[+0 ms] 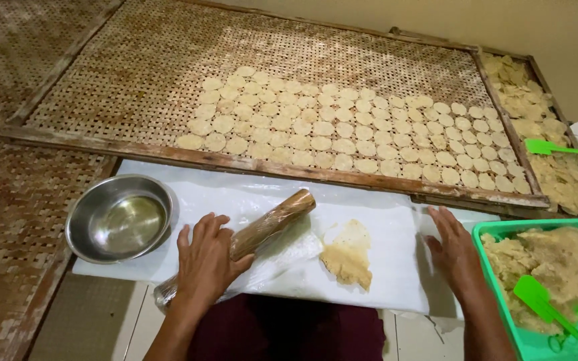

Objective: Shaping small rounds of dough and placing them onto a bamboo drying rack.

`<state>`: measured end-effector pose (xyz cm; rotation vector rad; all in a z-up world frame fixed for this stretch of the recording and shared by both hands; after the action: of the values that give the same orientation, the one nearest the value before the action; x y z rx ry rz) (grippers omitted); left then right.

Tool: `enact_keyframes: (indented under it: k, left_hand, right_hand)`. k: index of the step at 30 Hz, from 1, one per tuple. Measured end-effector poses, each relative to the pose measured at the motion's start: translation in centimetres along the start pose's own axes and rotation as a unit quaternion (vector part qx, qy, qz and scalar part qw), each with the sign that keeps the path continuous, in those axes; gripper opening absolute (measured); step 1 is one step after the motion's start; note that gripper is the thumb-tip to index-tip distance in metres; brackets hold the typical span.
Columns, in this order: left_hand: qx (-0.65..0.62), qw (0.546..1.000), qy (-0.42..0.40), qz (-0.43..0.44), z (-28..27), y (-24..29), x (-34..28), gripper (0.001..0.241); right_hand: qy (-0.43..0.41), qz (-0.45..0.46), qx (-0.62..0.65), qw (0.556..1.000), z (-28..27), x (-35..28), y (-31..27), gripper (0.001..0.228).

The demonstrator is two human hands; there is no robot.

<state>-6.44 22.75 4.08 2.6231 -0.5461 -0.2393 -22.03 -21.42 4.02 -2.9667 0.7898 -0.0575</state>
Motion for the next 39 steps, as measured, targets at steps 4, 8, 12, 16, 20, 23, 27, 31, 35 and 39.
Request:
enact_keyframes:
  k: [4, 8, 12, 16, 20, 23, 27, 31, 35, 39]
  left_hand:
    - [-0.102, 0.994, 0.016, -0.044, -2.5, 1.8, -0.6, 0.053]
    - [-0.109, 0.99, 0.072, -0.061, -4.5, 1.7, -1.8, 0.058]
    - [-0.072, 0.989, 0.109, -0.073, -6.0, 0.2, -3.3, 0.067]
    - [-0.077, 0.987, 0.085, -0.112, -5.7, -0.9, -4.1, 0.066]
    - [-0.092, 0.986, 0.081, -0.109, -5.1, -1.1, -4.9, 0.066]
    - [-0.111, 0.987, 0.079, -0.084, -4.6, -0.8, -4.8, 0.062]
    - [-0.113, 0.99, 0.044, -0.073, -4.4, 0.7, -4.3, 0.064]
    - [-0.107, 0.991, 0.053, -0.056, -4.1, 1.2, -4.0, 0.064]
    - [-0.112, 0.99, 0.053, -0.063, -4.2, 0.7, -4.3, 0.065]
    - [-0.099, 0.991, 0.05, -0.075, -4.2, 0.0, -4.6, 0.066]
  right_hand:
    - [-0.006, -0.012, 0.08, 0.997, -0.8, 0.3, -4.1, 0.05]
    - [0.031, -0.115, 0.054, 0.991, -0.1, 0.9, -7.6, 0.056]
    - [0.044, -0.182, 0.073, 0.98, -0.1, -0.2, -11.4, 0.029]
    - [0.02, -0.18, 0.127, 0.975, -2.6, -2.2, -13.6, 0.022]
    - [0.027, -0.095, 0.161, 0.982, -3.4, -4.0, -10.4, 0.035]
    - [-0.058, 0.033, 0.14, 0.988, -1.3, -5.6, -6.8, 0.032]
    - [-0.028, 0.024, 0.146, 0.989, 0.0, -5.6, -4.7, 0.035]
    - [-0.044, 0.034, 0.137, 0.989, -1.9, -3.1, -7.4, 0.036]
    - [-0.039, -0.039, 0.06, 0.997, 1.0, 0.5, -8.9, 0.043]
    - [0.002, -0.128, -0.024, 0.992, 2.0, 1.6, -11.1, 0.029]
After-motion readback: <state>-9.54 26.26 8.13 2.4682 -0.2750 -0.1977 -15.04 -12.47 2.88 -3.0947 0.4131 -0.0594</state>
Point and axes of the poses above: each hand's wrist, its own x-axis towards the middle knuckle, its own z-axis out of the palm, y = z × x, the point moved 3 cm from there along x, towards the middle knuckle, and after that the axes turned 9 degrees about -x, right-handed, at the moved point
